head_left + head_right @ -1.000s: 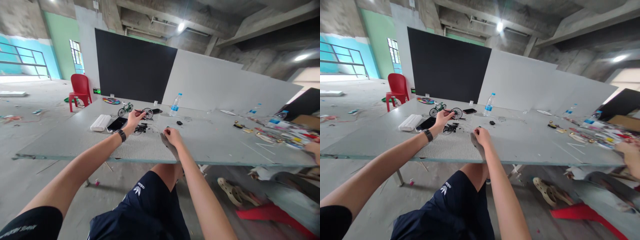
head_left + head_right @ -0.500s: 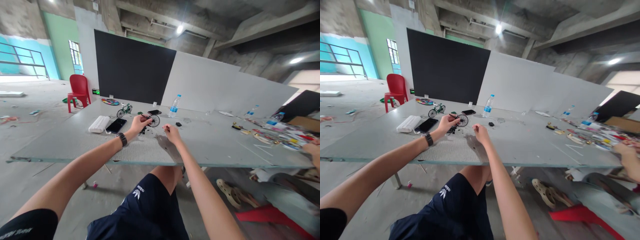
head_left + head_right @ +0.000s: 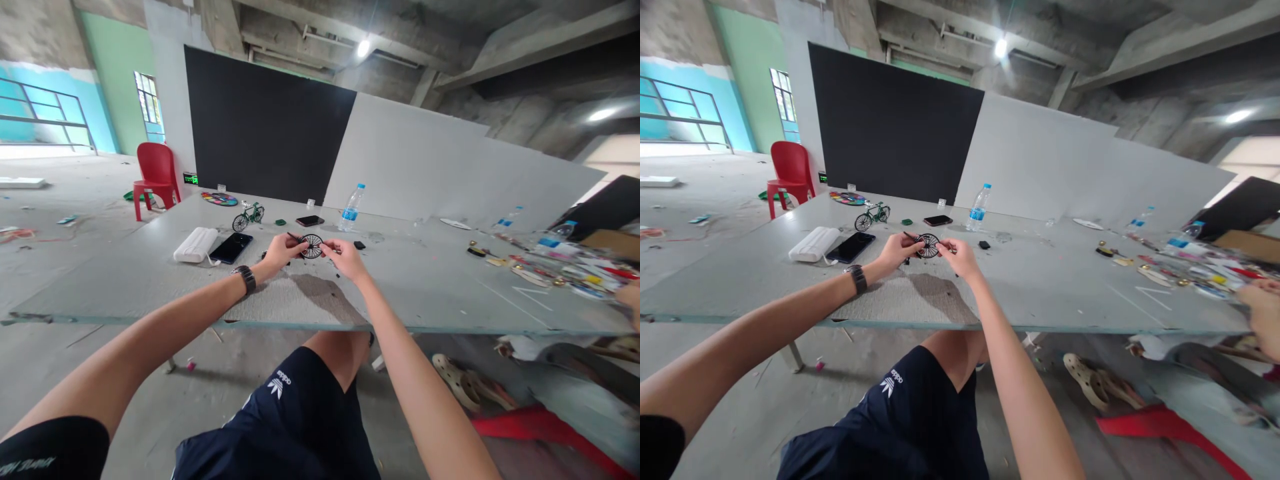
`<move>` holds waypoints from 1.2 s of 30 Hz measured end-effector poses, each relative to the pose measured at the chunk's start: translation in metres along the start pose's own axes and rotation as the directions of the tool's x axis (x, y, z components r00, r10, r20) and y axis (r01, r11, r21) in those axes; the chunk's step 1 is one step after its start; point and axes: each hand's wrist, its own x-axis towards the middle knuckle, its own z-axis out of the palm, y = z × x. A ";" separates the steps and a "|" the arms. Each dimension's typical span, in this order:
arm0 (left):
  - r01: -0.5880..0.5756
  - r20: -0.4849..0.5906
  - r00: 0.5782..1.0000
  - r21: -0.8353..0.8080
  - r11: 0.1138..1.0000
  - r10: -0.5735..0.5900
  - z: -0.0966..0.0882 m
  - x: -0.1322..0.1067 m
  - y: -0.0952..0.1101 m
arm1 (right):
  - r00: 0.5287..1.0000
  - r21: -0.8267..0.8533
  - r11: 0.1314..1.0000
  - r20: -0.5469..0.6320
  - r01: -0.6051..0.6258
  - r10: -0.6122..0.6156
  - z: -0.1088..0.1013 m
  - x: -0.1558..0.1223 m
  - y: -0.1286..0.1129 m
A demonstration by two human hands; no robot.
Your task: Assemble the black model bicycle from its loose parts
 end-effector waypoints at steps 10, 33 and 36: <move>-0.022 -0.110 0.994 -0.043 0.999 0.017 -0.002 0.007 -0.011 | 0.992 -0.263 0.957 -0.015 -0.126 0.126 -0.014 0.015 0.025; -0.074 -0.281 0.957 0.028 0.997 0.079 -0.007 0.009 -0.004 | 0.987 -0.591 0.794 0.141 0.147 -0.078 0.026 0.030 0.052; -0.077 -0.280 0.956 0.042 0.996 0.086 -0.007 0.009 -0.003 | 0.978 -0.582 0.791 0.182 0.190 -0.101 0.028 0.026 0.048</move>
